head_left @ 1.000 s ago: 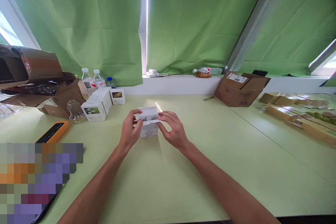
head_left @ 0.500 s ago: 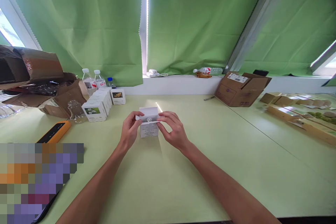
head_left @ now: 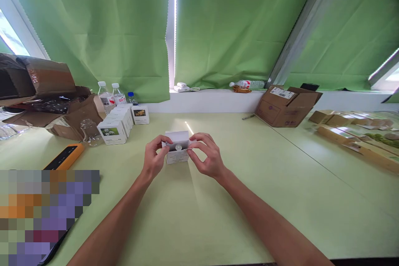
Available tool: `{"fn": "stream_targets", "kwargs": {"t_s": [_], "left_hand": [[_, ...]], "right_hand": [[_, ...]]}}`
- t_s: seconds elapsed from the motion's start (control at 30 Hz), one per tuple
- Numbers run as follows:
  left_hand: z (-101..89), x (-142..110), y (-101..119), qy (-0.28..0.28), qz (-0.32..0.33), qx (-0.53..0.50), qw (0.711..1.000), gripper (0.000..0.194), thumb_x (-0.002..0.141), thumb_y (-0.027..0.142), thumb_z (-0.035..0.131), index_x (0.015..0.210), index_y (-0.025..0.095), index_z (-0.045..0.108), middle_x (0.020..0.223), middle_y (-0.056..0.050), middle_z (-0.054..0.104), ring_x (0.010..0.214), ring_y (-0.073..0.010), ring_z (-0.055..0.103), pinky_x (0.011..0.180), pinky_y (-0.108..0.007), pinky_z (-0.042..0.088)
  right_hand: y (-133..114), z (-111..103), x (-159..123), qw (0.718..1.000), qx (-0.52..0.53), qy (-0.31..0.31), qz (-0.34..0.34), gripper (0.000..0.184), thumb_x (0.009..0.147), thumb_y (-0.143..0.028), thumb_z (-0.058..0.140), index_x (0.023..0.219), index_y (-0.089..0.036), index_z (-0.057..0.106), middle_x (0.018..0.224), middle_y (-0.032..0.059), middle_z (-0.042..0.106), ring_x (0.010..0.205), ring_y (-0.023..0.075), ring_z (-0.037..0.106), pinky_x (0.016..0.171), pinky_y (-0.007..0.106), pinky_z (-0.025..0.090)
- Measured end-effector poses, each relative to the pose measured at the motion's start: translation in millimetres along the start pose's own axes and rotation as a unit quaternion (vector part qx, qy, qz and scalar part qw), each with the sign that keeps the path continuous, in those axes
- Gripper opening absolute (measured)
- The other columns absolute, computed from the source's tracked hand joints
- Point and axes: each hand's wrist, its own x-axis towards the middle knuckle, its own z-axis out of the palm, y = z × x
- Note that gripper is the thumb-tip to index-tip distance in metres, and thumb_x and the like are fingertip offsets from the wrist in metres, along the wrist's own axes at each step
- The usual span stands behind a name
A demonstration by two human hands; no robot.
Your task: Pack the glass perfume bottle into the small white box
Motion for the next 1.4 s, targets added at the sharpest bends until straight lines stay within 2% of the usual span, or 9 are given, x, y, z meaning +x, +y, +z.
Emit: {"fn": "stream_targets", "kwargs": {"t_s": [0.57,0.8,1.1,1.4], "left_hand": [[-0.8,-2,-1,-0.003,0.017,0.025,1.0,0.01,0.074,0.021,0.051,0.077,0.02,0.06,0.074,-0.001,0.057,0.07,-0.0155,0.051,0.064,-0.027,0.041],[-0.7,-3,-3,-0.005,0.014,0.012,1.0,0.013,0.079,0.03,0.053,0.079,0.019,0.061,0.073,-0.001,0.056,0.069,-0.0155,0.05,0.064,-0.027,0.041],[0.1,-2,6,-0.015,0.016,0.016,1.0,0.026,0.087,0.04,0.05,0.075,0.019,0.059,0.07,-0.001,0.054,0.068,-0.0151,0.049,0.064,-0.027,0.041],[3.4,-3,6,-0.007,0.025,0.049,0.998,0.019,0.083,0.038,0.059,0.079,0.019,0.059,0.075,-0.001,0.059,0.072,-0.0147,0.056,0.067,-0.026,0.045]], "right_hand": [[-1,-2,-1,1.0,0.009,0.003,-0.015,0.008,0.08,-0.019,0.06,0.086,-0.023,0.061,0.098,0.0089,0.059,0.095,0.0247,0.058,0.08,0.043,0.052],[-1,-1,-1,1.0,0.01,0.005,-0.014,0.006,0.081,-0.019,0.06,0.085,-0.023,0.061,0.098,0.0084,0.06,0.096,0.0241,0.058,0.079,0.042,0.052],[1,2,-1,1.0,-0.004,0.021,-0.003,0.004,0.084,-0.022,0.058,0.083,-0.024,0.062,0.096,0.0081,0.062,0.093,0.0238,0.06,0.076,0.041,0.053],[2,5,-1,0.999,-0.016,0.032,0.003,0.014,0.085,-0.018,0.059,0.097,-0.024,0.062,0.092,0.0073,0.064,0.091,0.0231,0.06,0.078,0.041,0.053]]}}
